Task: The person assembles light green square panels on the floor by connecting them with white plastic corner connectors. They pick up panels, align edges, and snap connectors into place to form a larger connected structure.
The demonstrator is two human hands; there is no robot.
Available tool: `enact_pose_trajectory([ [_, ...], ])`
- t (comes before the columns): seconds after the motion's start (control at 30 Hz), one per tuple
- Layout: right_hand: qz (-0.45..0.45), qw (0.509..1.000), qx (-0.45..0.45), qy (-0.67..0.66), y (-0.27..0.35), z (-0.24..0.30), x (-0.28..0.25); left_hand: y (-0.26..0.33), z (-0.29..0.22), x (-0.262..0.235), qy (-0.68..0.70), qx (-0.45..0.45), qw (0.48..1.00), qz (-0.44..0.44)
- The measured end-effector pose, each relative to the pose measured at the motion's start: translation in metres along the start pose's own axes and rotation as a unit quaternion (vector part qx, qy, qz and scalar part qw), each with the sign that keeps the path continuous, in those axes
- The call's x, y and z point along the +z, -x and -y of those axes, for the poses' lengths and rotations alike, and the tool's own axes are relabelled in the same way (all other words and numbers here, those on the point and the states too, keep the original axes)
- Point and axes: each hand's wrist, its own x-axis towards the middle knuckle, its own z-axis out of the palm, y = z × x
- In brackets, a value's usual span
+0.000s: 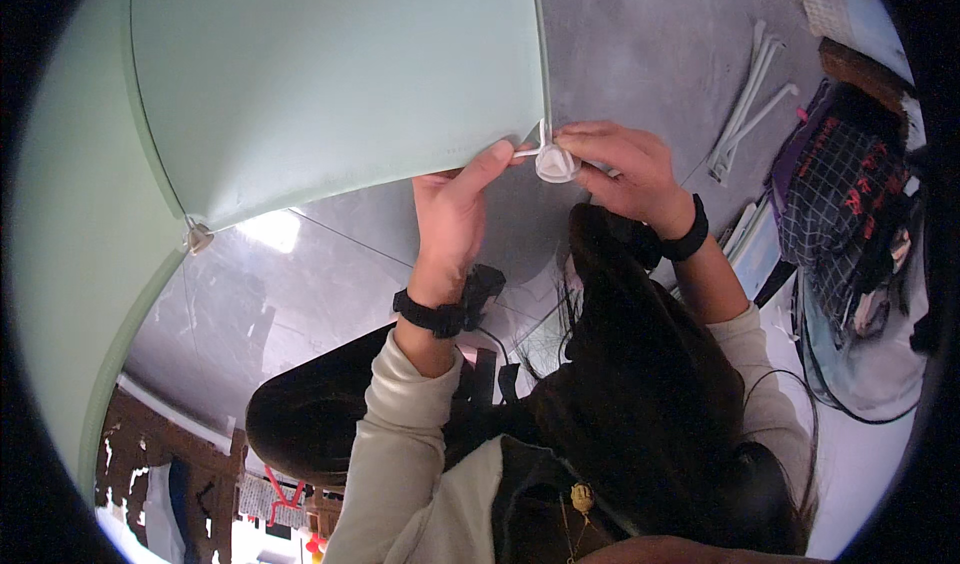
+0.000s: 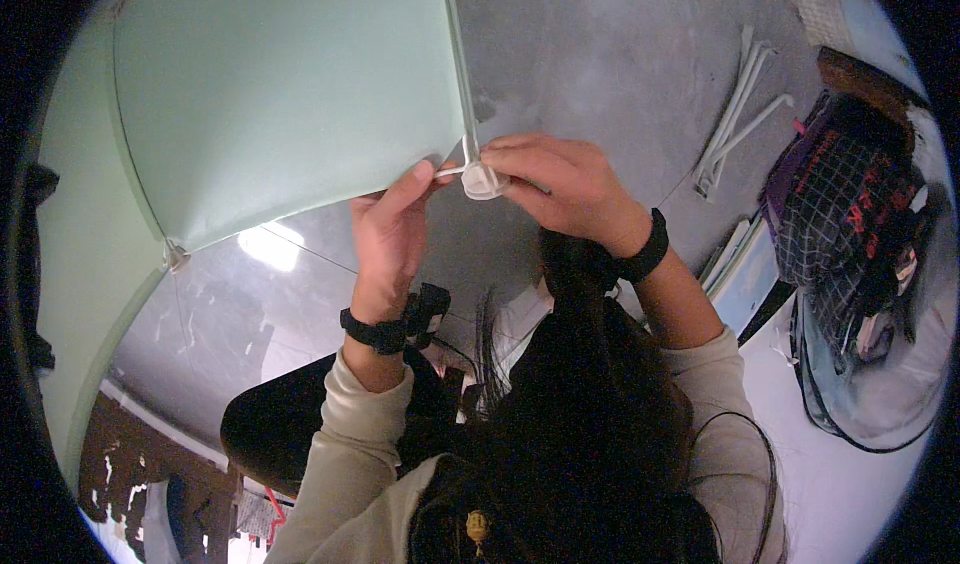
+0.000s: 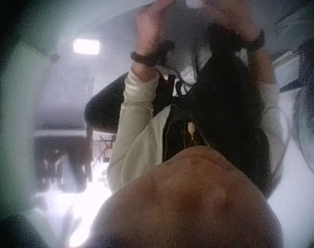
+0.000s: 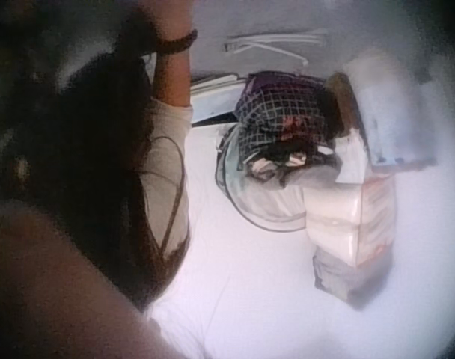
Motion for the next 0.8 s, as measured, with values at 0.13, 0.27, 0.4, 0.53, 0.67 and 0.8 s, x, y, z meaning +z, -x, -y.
enact_pose_trajectory([
  [0.13,0.010,1.000,0.001,-0.010,-0.001,-0.003,-0.002,0.001,-0.001,0.002,-0.006,0.005,1.000,-0.003],
  [0.27,0.014,1.000,-0.003,0.002,-0.001,-0.003,-0.003,0.004,-0.004,0.004,-0.016,0.009,1.000,0.000],
  [0.4,0.022,1.000,0.011,0.012,-0.003,-0.001,0.000,0.006,-0.007,0.004,-0.045,-0.001,0.999,-0.014],
  [0.53,0.018,1.000,0.008,-0.009,-0.004,-0.004,0.002,0.004,-0.008,0.000,-0.053,0.003,0.999,-0.002],
  [0.67,0.017,0.999,0.015,-0.036,-0.002,-0.008,0.001,0.004,-0.005,-0.002,-0.049,0.017,0.999,-0.005],
  [0.8,0.014,0.999,-0.004,-0.048,-0.003,-0.011,0.000,0.003,-0.002,-0.002,-0.046,0.025,0.999,-0.015],
])
